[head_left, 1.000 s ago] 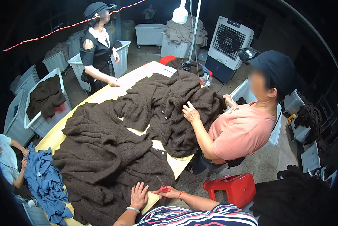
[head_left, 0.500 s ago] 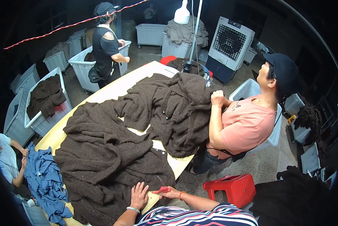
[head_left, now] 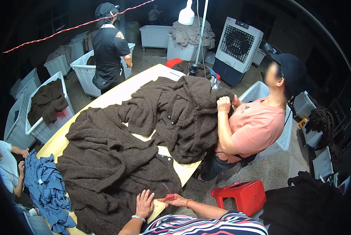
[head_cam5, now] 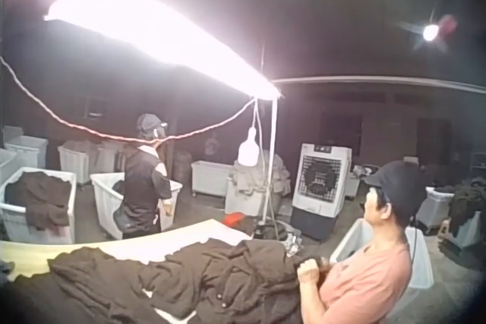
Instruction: Trimming excess threads from brown knitted garments using scissors.
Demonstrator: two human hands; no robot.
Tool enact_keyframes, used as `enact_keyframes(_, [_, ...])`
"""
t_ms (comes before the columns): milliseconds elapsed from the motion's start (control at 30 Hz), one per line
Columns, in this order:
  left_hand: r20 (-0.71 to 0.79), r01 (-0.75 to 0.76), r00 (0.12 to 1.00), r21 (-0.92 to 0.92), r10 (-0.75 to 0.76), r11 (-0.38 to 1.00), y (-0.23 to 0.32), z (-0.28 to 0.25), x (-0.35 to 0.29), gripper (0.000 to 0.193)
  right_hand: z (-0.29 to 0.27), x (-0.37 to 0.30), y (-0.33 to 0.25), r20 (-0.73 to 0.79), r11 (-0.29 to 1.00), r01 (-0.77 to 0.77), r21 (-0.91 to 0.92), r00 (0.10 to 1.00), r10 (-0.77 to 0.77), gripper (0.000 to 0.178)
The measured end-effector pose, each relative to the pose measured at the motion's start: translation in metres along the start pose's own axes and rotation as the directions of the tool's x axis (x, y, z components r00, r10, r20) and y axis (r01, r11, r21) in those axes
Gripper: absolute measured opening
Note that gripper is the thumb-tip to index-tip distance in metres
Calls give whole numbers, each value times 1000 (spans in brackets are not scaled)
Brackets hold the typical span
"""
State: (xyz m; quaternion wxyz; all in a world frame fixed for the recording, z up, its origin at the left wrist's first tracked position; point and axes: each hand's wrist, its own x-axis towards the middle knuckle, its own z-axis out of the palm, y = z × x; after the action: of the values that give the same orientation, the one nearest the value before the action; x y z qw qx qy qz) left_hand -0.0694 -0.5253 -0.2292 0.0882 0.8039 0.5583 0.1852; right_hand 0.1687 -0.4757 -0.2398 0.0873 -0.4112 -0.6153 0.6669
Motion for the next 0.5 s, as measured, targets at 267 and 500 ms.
enact_keyframes(267, [3,-8,1000,-1,8,1000,1,-2,-1,51,2,5,21,38,1000,26,11,999,-26,33])
enact_keyframes(500, [-13,-9,1000,11,9,1000,0,2,-2,51,1,7,22,32,996,29,-87,999,-26,36])
